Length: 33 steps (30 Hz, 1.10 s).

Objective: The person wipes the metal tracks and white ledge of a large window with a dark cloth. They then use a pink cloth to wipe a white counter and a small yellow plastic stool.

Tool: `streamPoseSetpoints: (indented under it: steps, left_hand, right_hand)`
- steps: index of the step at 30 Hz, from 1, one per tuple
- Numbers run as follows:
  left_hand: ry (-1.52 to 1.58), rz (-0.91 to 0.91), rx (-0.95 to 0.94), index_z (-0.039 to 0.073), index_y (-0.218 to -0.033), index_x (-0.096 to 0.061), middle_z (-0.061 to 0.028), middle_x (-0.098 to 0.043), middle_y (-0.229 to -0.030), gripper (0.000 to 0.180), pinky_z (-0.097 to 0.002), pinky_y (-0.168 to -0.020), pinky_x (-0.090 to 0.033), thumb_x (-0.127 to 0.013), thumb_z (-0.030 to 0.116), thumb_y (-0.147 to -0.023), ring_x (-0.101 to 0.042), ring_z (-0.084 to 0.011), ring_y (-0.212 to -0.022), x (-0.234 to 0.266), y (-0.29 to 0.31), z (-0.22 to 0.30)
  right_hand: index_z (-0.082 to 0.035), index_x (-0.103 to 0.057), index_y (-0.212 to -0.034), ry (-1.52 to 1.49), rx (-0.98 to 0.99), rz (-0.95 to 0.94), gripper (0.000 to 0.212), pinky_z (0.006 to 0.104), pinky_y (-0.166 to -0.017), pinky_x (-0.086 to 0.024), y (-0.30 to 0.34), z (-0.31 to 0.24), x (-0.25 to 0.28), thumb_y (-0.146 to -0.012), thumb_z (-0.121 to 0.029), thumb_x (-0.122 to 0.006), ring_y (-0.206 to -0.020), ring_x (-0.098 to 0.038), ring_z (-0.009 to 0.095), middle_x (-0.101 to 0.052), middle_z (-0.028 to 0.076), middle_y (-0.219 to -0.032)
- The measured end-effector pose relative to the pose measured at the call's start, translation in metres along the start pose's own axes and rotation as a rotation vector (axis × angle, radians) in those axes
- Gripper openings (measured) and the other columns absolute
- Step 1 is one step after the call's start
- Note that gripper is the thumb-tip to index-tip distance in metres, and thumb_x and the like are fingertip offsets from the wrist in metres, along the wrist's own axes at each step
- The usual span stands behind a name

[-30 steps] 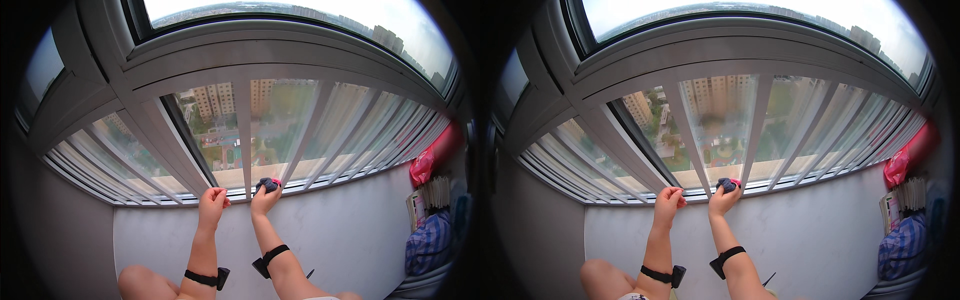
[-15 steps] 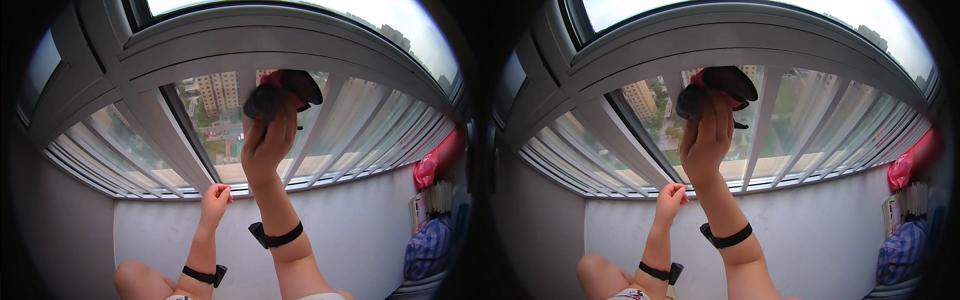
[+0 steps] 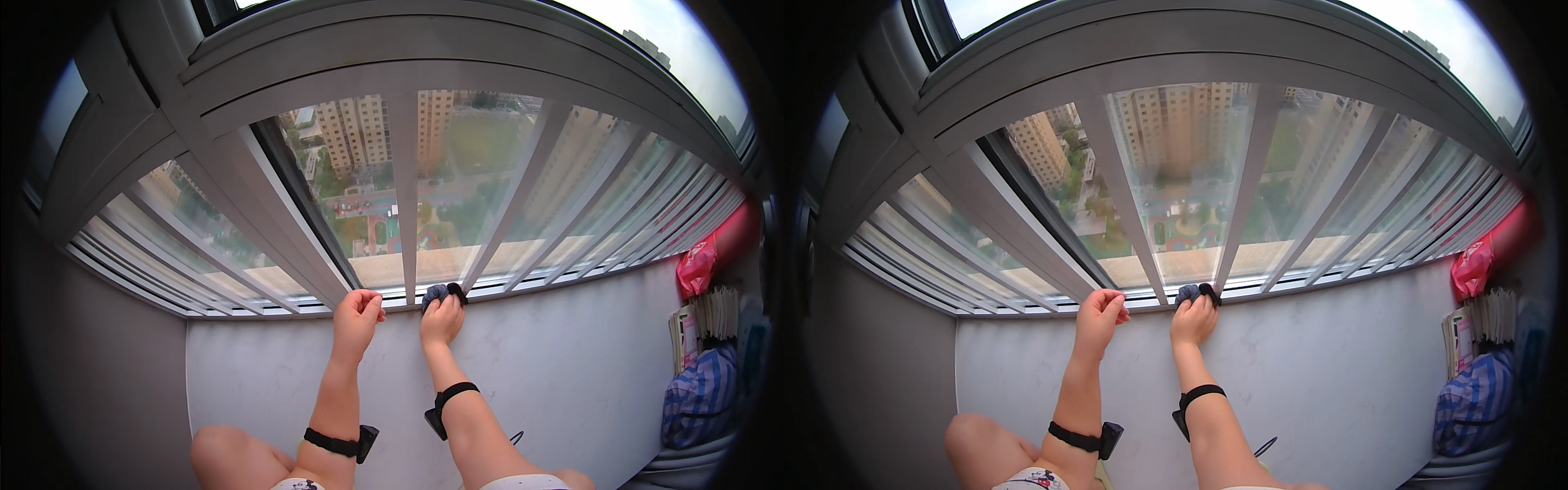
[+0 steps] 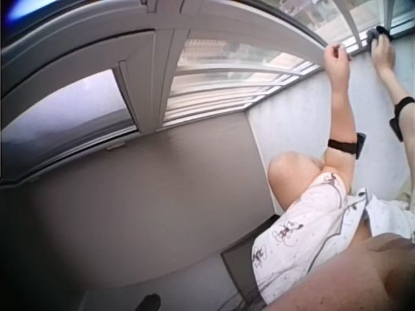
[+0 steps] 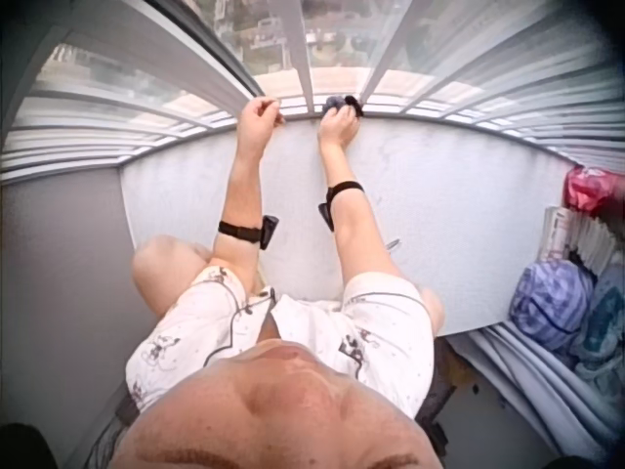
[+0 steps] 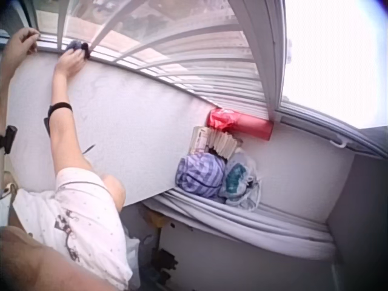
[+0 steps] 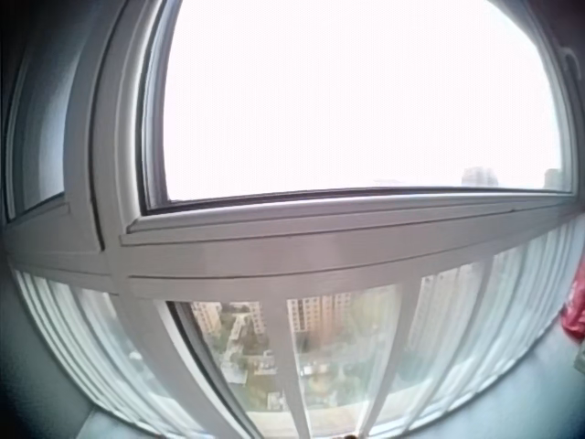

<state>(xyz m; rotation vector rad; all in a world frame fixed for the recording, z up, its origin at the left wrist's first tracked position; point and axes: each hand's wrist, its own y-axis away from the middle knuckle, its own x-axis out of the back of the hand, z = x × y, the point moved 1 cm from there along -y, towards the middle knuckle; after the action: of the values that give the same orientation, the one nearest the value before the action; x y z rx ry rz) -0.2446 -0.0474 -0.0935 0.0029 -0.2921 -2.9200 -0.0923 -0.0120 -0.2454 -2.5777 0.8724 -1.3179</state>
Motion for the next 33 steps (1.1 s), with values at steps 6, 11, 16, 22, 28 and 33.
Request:
streamPoseSetpoints:
  steps: [6,11,16,22,28,33]
  left_hand:
    - [0.024,0.014,0.000,0.001,-0.096,-0.059,-0.0043,-0.061,-0.076,0.014,-0.0254,-0.065,-0.050,-0.055,0.013,-0.092,-0.059,-0.0117,-0.069,0.002,-0.007,-0.004]
    - [-0.010,-0.021,-0.035,0.000,-0.094,-0.059,-0.0045,-0.061,-0.076,0.015,-0.0252,-0.063,-0.050,-0.057,0.015,-0.091,-0.058,-0.0110,-0.067,-0.003,-0.005,-0.012]
    - [-0.023,0.097,-0.128,0.001,-0.094,-0.059,-0.0020,-0.060,-0.076,0.025,-0.0235,-0.065,-0.048,-0.058,0.025,-0.093,-0.056,-0.0091,-0.068,-0.002,0.002,0.007]
    - [-0.068,0.178,-0.720,0.003,-0.107,-0.055,-0.0038,-0.053,-0.101,0.027,-0.0228,-0.071,-0.042,-0.061,0.024,-0.090,-0.049,-0.0080,-0.077,-0.018,0.043,0.110]
    - [-0.089,0.284,-1.077,0.001,-0.103,-0.053,-0.0056,-0.049,-0.098,0.020,-0.0214,-0.070,-0.044,-0.062,0.001,-0.085,-0.049,-0.0084,-0.075,-0.024,0.041,0.173]
    - [-0.072,0.267,-0.852,0.000,-0.100,-0.056,-0.0043,-0.054,-0.093,0.014,-0.0225,-0.071,-0.046,-0.059,0.001,-0.086,-0.053,-0.0080,-0.077,-0.035,0.036,0.176]
  right_hand:
    - [0.003,-0.056,-0.094,-0.315,-0.054,-0.342,0.030,0.0470,-0.083,-0.043,0.006,-0.011,-0.007,-0.085,-0.021,-0.041,-0.094,-0.053,0.041,-0.060,0.022,-0.104]
    - [-0.002,-0.058,-0.103,-1.265,-0.593,-0.738,0.031,0.0292,-0.084,-0.047,-0.025,-0.005,0.016,-0.097,-0.020,-0.034,-0.092,-0.059,0.017,-0.062,0.005,-0.099]
    - [-0.001,-0.054,-0.109,-1.575,-0.179,-0.614,0.023,0.0310,-0.081,-0.047,-0.064,-0.093,0.120,-0.098,-0.015,-0.040,-0.089,-0.059,0.020,-0.061,0.008,-0.099]
    - [-0.004,-0.055,-0.088,-0.924,0.581,-0.003,0.030,0.0352,-0.066,-0.045,-0.075,-0.174,0.197,-0.064,0.001,-0.071,-0.076,-0.055,0.029,-0.055,0.010,-0.088]
    - [-0.011,-0.061,-0.095,-0.802,0.620,0.284,0.029,0.0422,-0.083,-0.044,-0.112,-0.233,0.217,-0.068,-0.006,-0.070,-0.102,-0.051,0.034,-0.049,0.016,-0.116]
    - [-0.012,-0.059,-0.084,-0.759,0.553,0.393,0.025,0.0441,-0.086,-0.041,-0.095,-0.202,0.136,-0.063,-0.010,-0.073,-0.105,-0.047,0.036,-0.047,0.015,-0.118]
